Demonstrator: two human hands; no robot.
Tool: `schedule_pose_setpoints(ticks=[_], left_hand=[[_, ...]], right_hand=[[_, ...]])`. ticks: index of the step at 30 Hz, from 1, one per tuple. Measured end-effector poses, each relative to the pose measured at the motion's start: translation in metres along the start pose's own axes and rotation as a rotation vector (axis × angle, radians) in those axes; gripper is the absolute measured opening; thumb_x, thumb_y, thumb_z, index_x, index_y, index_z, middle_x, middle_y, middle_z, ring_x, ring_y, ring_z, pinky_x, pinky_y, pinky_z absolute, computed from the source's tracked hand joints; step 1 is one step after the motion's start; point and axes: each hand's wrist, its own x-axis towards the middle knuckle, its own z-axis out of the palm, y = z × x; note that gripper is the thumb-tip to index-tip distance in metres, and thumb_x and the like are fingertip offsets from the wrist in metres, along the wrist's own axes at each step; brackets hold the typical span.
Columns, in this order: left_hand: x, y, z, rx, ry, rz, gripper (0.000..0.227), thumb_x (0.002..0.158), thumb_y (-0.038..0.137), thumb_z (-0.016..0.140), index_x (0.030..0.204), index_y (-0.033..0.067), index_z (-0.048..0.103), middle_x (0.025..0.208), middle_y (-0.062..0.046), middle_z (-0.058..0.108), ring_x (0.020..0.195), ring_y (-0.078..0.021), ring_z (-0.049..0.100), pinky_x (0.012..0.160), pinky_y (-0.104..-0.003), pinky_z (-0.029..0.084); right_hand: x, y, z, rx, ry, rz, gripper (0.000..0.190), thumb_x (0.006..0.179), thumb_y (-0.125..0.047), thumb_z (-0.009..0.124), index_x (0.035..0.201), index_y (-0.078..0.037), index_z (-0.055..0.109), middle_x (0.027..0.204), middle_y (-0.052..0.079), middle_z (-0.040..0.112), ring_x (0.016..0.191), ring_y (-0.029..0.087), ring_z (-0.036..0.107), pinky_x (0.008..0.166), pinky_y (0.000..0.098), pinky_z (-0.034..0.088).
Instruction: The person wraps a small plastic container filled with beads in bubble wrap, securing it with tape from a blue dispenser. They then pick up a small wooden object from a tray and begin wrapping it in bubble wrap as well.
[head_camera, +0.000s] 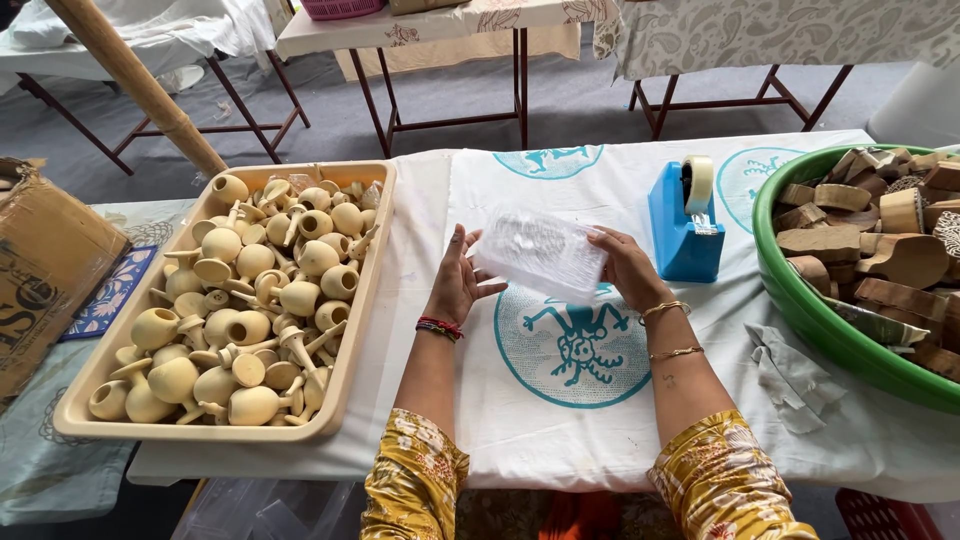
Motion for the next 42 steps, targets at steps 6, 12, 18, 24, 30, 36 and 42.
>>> schedule_pose_setpoints(ticks=[6,12,18,24,30,36,42], left_hand=[[-0.002,0.000,0.000,-0.019,-0.056,-0.034,0.110,0.083,0.076,0.050,0.158,0.0007,0.023,0.127,-0.024,0.068,0.097,-0.0256,0.076,0.074,-0.037,0.068],[-0.018,0.012,0.013,0.197,-0.114,-0.077,0.104,0.079,0.064,0.061,0.157,0.0066,0.022,0.133,-0.021,0.062,0.092,-0.0282,0.076,0.072,-0.035,0.066],[-0.009,-0.010,0.019,0.124,-0.262,-0.132,0.097,0.083,0.057,0.063,0.156,0.0039,0.027,0.140,-0.028,0.055,0.117,-0.0336,0.063,0.075,-0.041,0.062],[0.018,-0.039,0.012,0.049,-0.024,-0.123,0.072,0.098,0.046,0.056,0.149,0.0022,0.032,0.139,-0.025,0.056,0.128,-0.0342,0.061,0.097,-0.041,0.058],[0.008,-0.023,0.017,0.040,0.067,-0.211,0.070,0.095,0.051,0.046,0.148,0.0072,0.029,0.134,-0.023,0.054,0.119,-0.0338,0.059,0.081,-0.042,0.058],[0.017,-0.028,0.012,0.208,0.105,0.025,0.088,0.089,0.049,0.068,0.154,0.0119,0.021,0.136,-0.022,0.059,0.127,-0.0261,0.058,0.102,-0.034,0.047],[0.025,-0.034,0.002,0.126,0.141,0.236,0.074,0.095,0.047,0.063,0.154,0.0087,0.038,0.143,-0.015,0.057,0.133,-0.0256,0.053,0.111,-0.037,0.041]], right_hand=[[-0.001,0.003,0.000,0.031,-0.060,-0.018,0.070,0.091,-0.042,0.062,0.147,0.000,0.051,0.116,0.012,0.069,0.101,0.018,0.071,0.090,0.0339,0.060],[-0.006,-0.005,0.003,-0.053,-0.033,0.040,0.074,0.087,-0.052,0.057,0.145,-0.006,0.049,0.122,0.011,0.067,0.113,0.020,0.069,0.099,0.0367,0.055],[-0.008,-0.010,-0.001,-0.098,0.009,0.061,0.073,0.083,-0.047,0.060,0.139,0.000,0.062,0.127,0.018,0.067,0.118,0.028,0.064,0.101,0.0351,0.049],[0.002,-0.006,0.006,-0.070,0.276,0.234,0.082,0.082,-0.059,0.064,0.143,-0.006,0.054,0.137,0.021,0.061,0.127,0.029,0.058,0.100,0.0439,0.049],[0.013,0.022,-0.020,0.086,0.056,0.101,0.097,0.078,-0.056,0.067,0.153,-0.002,0.035,0.153,0.017,0.040,0.139,0.027,0.039,0.103,0.0527,0.050],[-0.004,-0.004,0.007,-0.010,-0.073,0.134,0.075,0.088,-0.045,0.055,0.153,-0.009,0.043,0.146,0.020,0.054,0.134,0.032,0.053,0.109,0.0418,0.046],[-0.012,-0.017,0.033,-0.041,-0.033,0.101,0.069,0.091,-0.041,0.051,0.154,-0.018,0.037,0.150,0.012,0.051,0.139,0.026,0.050,0.111,0.0397,0.043]])
